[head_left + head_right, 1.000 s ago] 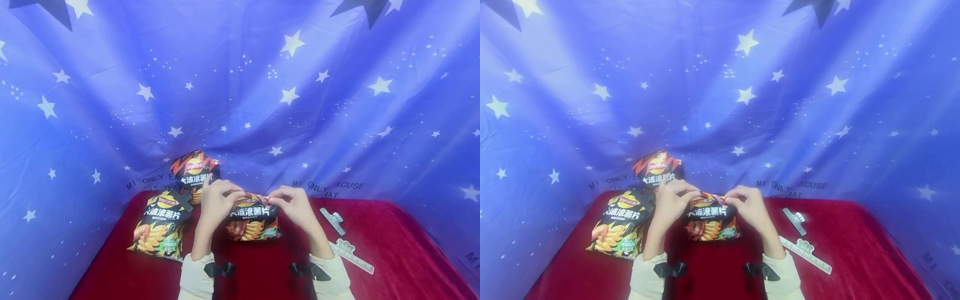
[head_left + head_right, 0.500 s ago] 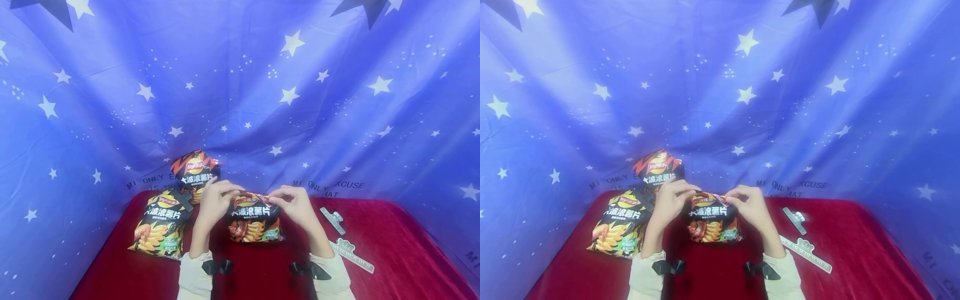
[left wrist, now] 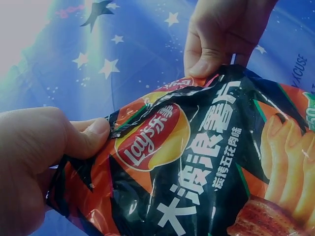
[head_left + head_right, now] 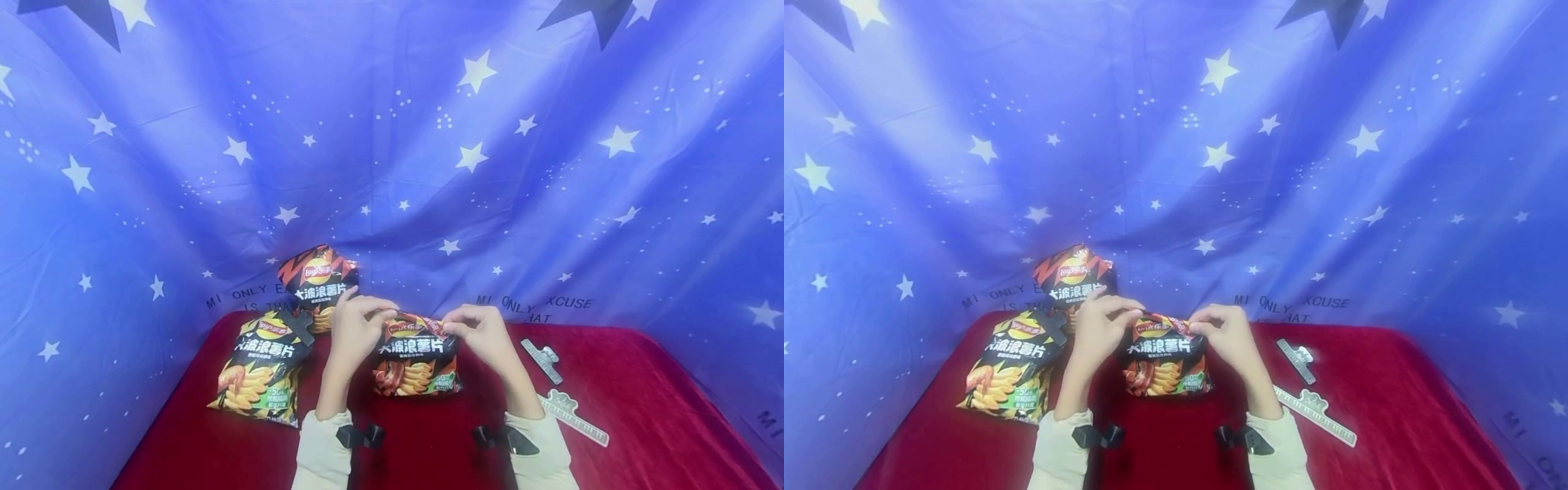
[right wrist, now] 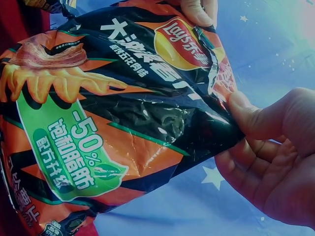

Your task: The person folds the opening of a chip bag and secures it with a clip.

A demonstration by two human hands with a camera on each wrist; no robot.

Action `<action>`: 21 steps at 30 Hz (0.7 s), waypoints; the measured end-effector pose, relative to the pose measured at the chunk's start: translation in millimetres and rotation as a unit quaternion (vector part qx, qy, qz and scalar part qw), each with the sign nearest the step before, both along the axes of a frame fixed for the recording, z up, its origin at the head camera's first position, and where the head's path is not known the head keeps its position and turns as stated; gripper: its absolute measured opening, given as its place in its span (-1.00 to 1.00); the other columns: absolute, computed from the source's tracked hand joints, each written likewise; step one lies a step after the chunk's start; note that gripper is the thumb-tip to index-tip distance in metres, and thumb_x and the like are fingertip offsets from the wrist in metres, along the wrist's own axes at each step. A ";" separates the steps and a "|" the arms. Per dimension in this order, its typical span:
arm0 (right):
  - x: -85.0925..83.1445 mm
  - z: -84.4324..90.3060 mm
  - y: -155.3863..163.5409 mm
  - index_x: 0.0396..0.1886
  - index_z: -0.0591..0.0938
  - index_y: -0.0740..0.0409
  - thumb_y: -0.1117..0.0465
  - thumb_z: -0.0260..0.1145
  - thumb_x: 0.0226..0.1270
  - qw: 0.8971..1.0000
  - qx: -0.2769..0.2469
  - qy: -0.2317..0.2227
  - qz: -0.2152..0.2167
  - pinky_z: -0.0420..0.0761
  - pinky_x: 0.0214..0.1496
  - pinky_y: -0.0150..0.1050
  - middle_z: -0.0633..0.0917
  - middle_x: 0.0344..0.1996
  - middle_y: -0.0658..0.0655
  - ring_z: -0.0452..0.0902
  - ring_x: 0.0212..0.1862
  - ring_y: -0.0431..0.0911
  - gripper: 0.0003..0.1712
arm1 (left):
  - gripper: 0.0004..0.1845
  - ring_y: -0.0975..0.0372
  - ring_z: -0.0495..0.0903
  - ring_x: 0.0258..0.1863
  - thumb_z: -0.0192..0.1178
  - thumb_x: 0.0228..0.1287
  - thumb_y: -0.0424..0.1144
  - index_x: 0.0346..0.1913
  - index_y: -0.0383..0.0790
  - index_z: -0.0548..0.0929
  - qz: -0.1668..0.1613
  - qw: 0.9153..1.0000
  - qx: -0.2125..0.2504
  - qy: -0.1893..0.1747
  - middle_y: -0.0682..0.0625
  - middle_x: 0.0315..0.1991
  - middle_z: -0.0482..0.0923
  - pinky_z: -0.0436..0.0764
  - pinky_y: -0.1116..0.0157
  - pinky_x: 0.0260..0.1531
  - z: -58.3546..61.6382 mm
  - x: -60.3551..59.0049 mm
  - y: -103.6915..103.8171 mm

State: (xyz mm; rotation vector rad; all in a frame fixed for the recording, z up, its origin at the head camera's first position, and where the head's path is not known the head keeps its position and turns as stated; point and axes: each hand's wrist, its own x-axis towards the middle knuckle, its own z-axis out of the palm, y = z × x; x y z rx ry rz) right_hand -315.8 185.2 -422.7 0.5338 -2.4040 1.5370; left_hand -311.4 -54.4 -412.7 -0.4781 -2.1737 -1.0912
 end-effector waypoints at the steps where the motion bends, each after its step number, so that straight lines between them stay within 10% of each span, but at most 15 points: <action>1: 0.0 -0.1 0.1 -0.33 0.80 0.28 0.45 0.48 0.13 1.000 0.002 -0.002 -0.003 0.63 -0.10 -0.37 0.80 -0.38 0.23 0.63 -0.30 -0.28 -0.90 | -0.95 0.18 0.77 -0.39 0.48 0.11 -0.31 -0.34 -0.12 0.86 0.002 1.000 -0.002 0.004 0.02 -0.38 0.82 0.41 0.01 0.40 0.2 0.4 0.7; 9: -2.1 -2.1 -2.0 -0.36 0.80 0.30 0.49 0.46 0.12 1.000 0.001 -0.006 -0.008 0.61 -0.09 -0.36 0.80 -0.38 0.24 0.62 -0.28 -0.26 -0.91 | -0.92 0.22 0.69 -0.44 0.52 0.07 -0.26 -0.33 -0.04 0.87 0.032 0.999 -0.019 0.018 0.08 -0.41 0.81 0.50 0.17 -0.03 -1.3 0.9 2.7; 21: -3.5 -0.3 8.8 -0.21 0.79 0.26 0.35 0.45 0.25 0.999 0.031 -0.034 0.025 0.67 -0.05 -0.33 0.82 -0.26 0.22 0.71 -0.19 -0.22 -0.88 | -0.91 0.22 0.70 -0.43 0.49 0.08 -0.21 -0.31 -0.05 0.86 0.017 0.999 -0.024 0.013 0.07 -0.41 0.81 0.55 0.16 0.02 -5.9 -3.0 6.3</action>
